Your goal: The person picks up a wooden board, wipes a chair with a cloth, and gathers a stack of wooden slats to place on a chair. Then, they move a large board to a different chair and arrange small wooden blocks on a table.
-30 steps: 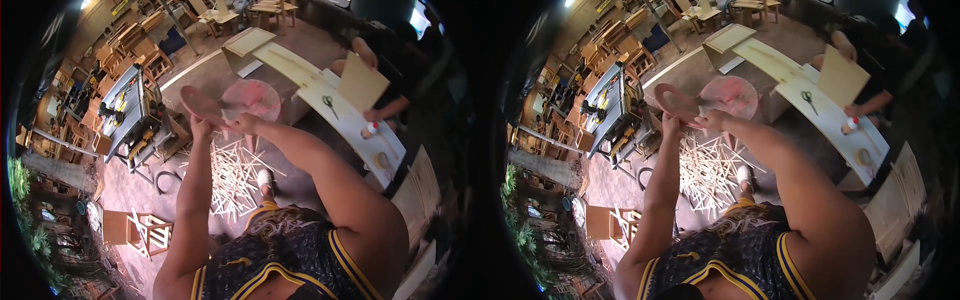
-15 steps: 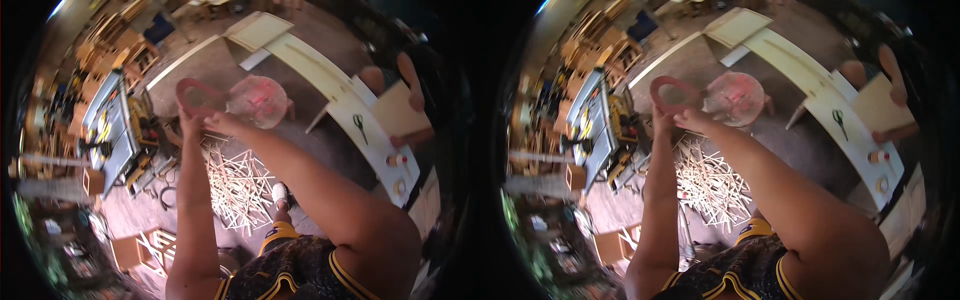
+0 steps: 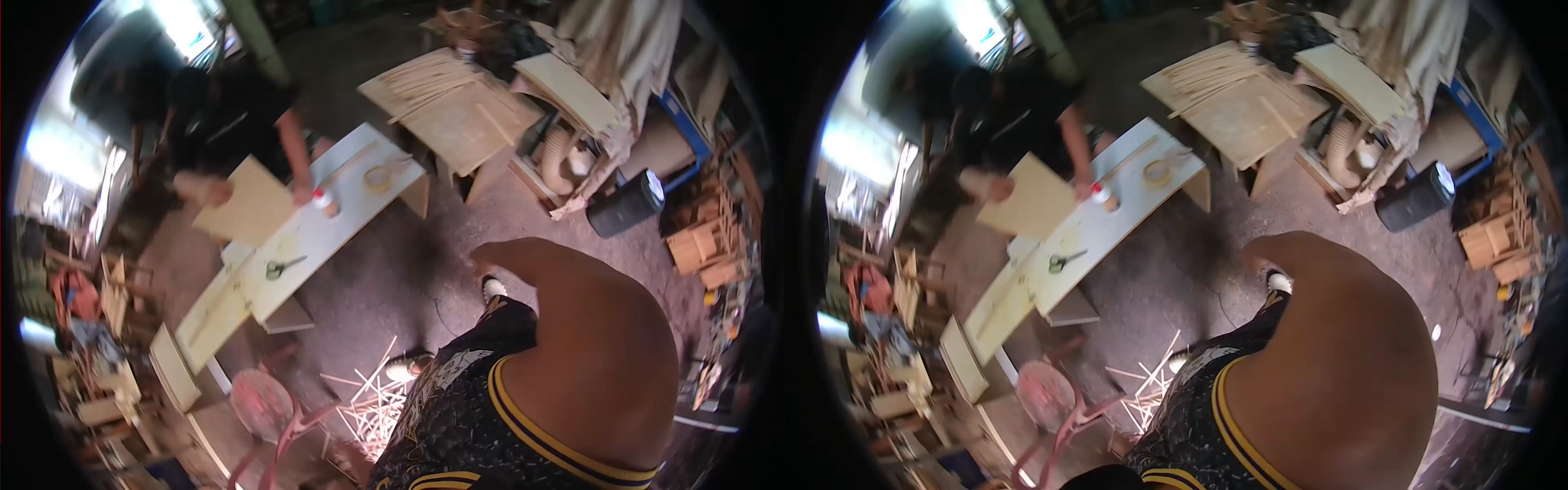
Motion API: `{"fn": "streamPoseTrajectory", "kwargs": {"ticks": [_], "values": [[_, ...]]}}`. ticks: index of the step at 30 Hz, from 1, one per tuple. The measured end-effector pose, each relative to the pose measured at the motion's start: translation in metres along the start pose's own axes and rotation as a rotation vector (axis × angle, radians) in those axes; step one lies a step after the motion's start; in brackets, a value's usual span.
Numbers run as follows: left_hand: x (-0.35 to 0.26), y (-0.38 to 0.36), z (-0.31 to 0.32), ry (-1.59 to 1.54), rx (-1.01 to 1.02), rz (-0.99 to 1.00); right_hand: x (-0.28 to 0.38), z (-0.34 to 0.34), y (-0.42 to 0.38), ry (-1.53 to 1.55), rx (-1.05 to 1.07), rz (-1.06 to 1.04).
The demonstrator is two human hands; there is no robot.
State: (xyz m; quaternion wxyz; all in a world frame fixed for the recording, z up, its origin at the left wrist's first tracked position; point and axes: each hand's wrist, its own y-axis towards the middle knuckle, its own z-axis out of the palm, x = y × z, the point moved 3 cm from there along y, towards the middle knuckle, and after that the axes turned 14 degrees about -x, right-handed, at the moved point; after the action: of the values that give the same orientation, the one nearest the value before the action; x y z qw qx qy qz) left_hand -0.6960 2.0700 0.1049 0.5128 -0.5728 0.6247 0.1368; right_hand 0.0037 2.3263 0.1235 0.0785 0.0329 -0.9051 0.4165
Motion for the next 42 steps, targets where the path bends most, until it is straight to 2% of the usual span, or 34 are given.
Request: {"fn": "streamPoseTrajectory", "kwargs": {"ticks": [1,2,3,4,5,6,7,8,9,10,12,14,15,17,19,20,22,23,24,26,27,28,30,31,32,35,36,38,39,40,42], "values": [[0.025,-0.031,0.049,0.126,0.249,-0.184,-0.061,0.002,-0.019,0.081,-0.051,0.14],[0.038,-0.064,0.101,0.29,0.479,-0.19,-0.109,0.005,-0.038,0.127,-0.197,0.166],[0.029,-0.094,0.163,0.649,0.713,0.257,-0.151,0.009,-0.059,0.163,-0.339,0.191],[0.018,-0.128,0.223,0.927,0.796,0.791,-0.183,0.023,-0.069,0.286,-0.405,0.243],[0.004,-0.171,0.268,0.849,0.9,0.85,-0.212,0.035,-0.082,0.406,-0.473,0.299],[-0.01,-0.209,0.311,0.853,0.898,1.01,-0.237,0.047,-0.093,0.49,-0.502,0.289],[-0.028,-0.243,0.351,0.885,0.938,0.968,-0.247,0.06,-0.1,0.51,-0.5,0.285],[-0.082,-0.324,0.37,0.87,0.971,0.821,-0.261,0.069,-0.108,0.608,-0.523,0.306],[-0.07,-0.316,0.419,0.864,0.991,0.921,-0.275,0.073,-0.114,0.698,-0.544,0.323],[-0.093,-0.348,0.451,0.82,1.056,1.048,-0.282,0.068,-0.121,0.704,-0.539,0.314],[-0.137,-0.417,0.497,0.815,1.083,1.024,-0.294,0.043,-0.128,0.853,-0.568,0.284],[-0.154,-0.457,0.537,0.677,1.161,0.846,-0.315,0.023,-0.11,0.945,-0.601,0.289],[-0.162,-0.473,0.553,0.681,1.146,0.846,-0.326,0.014,-0.099,1.039,-0.64,0.313],[-0.18,-0.506,0.586,0.787,1.164,1.024,-0.344,-0.008,-0.077,1.125,-0.685,0.307],[-0.211,-0.549,0.621,0.842,1.173,1.093,-0.351,-0.049,-0.067,1.353,-0.752,0.32],[-0.224,-0.566,0.646,0.895,1.197,1.159,-0.353,-0.067,-0.061,1.361,-0.747,0.32],[-0.232,-0.56,0.736,0.96,1.197,1.282,-0.361,-0.105,-0.041,1.695,-0.702,0.243],[-0.237,-0.556,0.787,0.851,1.194,1.277,-0.366,-0.123,-0.027,1.701,-0.695,0.249],[-0.265,-0.583,0.823,0.684,1.24,1.325,-0.373,-0.143,-0.01,1.761,-0.646,0.255],[-0.296,-0.6,0.932,0.829,1.079,1.397,-0.388,-0.177,0.04,1.833,-0.591,0.272],[-0.315,-0.613,0.98,0.645,1.126,1.492,-0.396,-0.192,0.069,1.94,-0.591,0.306],[-0.328,-0.617,1.041,0.645,1.093,1.554,-0.406,-0.211,0.101,2.049,-0.593,0.342],[-0.359,-0.631,1.142,0.684,1.049,1.531,-0.426,-0.252,0.169,2.122,-0.633,0.363],[-0.369,-0.629,1.193,0.625,0.995,1.63,-0.431,-0.268,0.201,2.182,-0.665,0.371],[-0.382,-0.633,1.235,0.6,0.934,1.634,-0.435,-0.288,0.234,2.288,-0.661,0.329],[-0.419,-0.635,1.355,0.417,0.881,1.736,-0.459,-0.371,0.297,2.228,-0.639,0.411],[-0.427,-0.63,1.389,0.469,0.809,1.799,-0.461,-0.389,0.323,2.232,-0.631,0.426],[-0.435,-0.622,1.437,0.548,0.818,1.775,-0.463,-0.419,0.362,2.425,-0.88,0.611],[-0.438,-0.614,1.464,0.607,0.814,1.759,-0.463,-0.436,0.372,2.427,-0.88,0.628],[-0.433,-0.597,1.496,0.695,0.889,1.66,-0.463,-0.45,0.378,2.476,-0.878,0.689],[-0.425,-0.591,1.511,0.834,0.935,1.646,-0.461,-0.468,0.391,2.481,-0.943,0.874]]}}
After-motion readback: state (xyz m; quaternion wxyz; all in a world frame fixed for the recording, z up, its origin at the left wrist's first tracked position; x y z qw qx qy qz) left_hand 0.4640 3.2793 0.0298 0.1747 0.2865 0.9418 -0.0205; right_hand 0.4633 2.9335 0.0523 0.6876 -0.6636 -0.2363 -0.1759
